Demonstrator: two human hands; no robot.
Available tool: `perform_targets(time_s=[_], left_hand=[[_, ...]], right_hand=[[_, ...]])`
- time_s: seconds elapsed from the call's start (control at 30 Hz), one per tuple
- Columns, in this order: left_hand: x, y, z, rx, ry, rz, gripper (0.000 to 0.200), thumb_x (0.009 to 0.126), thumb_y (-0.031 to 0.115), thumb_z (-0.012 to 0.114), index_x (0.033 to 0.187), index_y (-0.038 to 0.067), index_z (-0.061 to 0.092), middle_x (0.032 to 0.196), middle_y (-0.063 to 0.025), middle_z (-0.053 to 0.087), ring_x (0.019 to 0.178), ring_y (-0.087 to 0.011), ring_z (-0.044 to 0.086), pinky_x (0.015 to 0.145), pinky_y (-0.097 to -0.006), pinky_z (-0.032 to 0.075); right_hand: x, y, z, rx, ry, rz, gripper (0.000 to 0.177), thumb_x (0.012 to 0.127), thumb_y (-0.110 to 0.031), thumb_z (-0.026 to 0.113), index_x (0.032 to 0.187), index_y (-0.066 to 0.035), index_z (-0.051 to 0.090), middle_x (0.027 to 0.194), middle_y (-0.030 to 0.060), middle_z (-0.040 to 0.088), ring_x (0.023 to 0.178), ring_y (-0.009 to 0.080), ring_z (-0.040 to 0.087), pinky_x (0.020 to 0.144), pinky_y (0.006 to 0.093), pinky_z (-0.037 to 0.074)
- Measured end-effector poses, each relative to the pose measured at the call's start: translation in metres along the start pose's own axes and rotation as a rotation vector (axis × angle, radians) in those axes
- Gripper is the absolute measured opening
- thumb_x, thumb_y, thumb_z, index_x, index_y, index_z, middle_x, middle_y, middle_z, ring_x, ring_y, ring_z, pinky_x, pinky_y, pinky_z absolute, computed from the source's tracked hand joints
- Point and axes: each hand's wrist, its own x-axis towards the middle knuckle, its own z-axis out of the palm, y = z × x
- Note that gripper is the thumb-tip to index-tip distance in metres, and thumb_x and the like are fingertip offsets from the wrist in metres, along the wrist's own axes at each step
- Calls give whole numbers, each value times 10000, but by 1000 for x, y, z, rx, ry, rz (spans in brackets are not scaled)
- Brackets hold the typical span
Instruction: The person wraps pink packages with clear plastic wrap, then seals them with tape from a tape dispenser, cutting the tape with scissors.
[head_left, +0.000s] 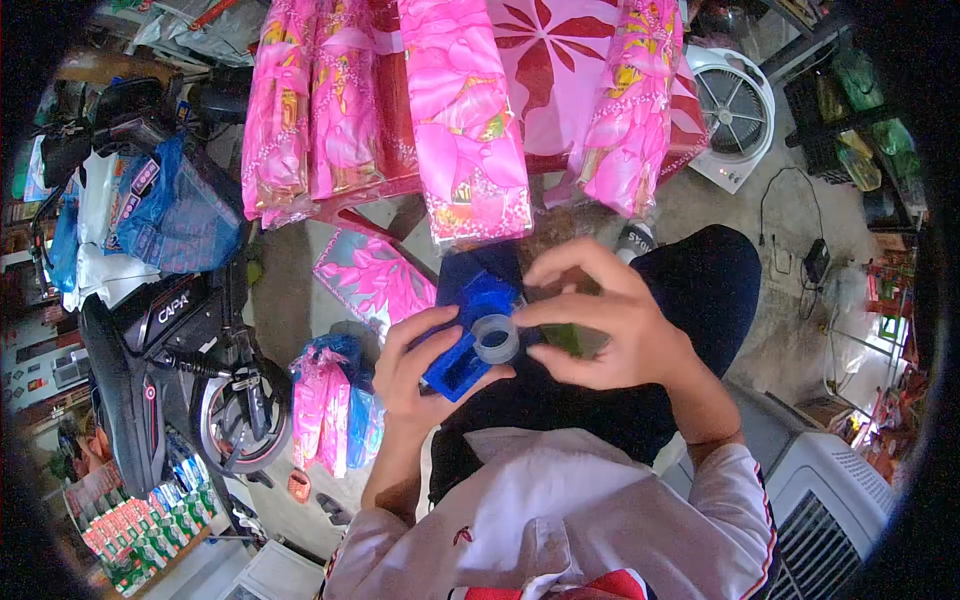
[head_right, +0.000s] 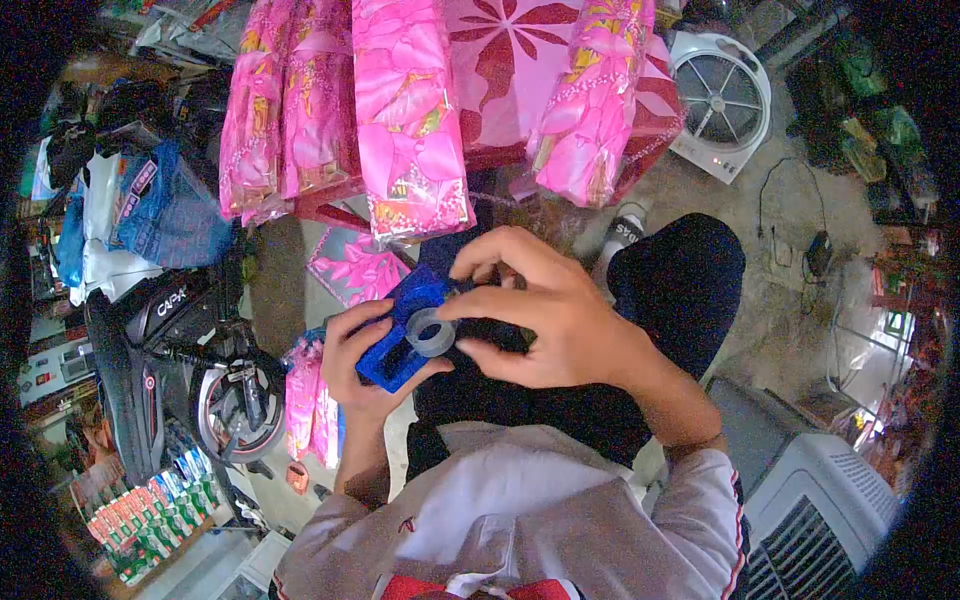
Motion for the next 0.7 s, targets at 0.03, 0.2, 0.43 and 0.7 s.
perform_targets(time_s=[0.03, 0.2, 0.43, 0.7], left_hand=[[1, 0, 1, 2, -10, 8, 691, 555, 276, 1009, 1094, 43, 646, 1118, -185, 699, 969, -322, 722, 787, -379, 617], [-4, -3, 2, 25, -61, -8, 727, 503, 338, 1012, 1065, 48, 654, 1113, -184, 705, 978, -331, 705, 816, -401, 583], [1, -1, 2, -68, -124, -27, 724, 515, 329, 1013, 1074, 39, 657, 1097, -188, 707, 970, -323, 713, 812, -389, 587], [7, -5, -20, -158, -180, -116, 633, 567, 290, 1011, 1054, 11, 716, 1050, -176, 723, 945, -309, 729, 821, -369, 587]], right_hand=[[1, -2, -1, -1, -43, 11, 315, 733, -93, 834, 1037, -79, 753, 1235, 155, 607, 1093, 292, 618, 842, 369, 529], [3, 3, 3, -95, -113, -74, 361, 677, -114, 865, 1019, -102, 749, 1397, 183, 535, 1261, 384, 543, 1023, 472, 456], [1, 5, 5, 42, -217, -54, 270, 779, -118, 815, 983, -65, 648, 1495, 225, 442, 1382, 438, 431, 1137, 509, 367], [-6, 13, -26, 1030, -150, -107, 216, 870, -171, 793, 1004, -67, 659, 1568, 248, 373, 1489, 425, 330, 1156, 635, 279]])
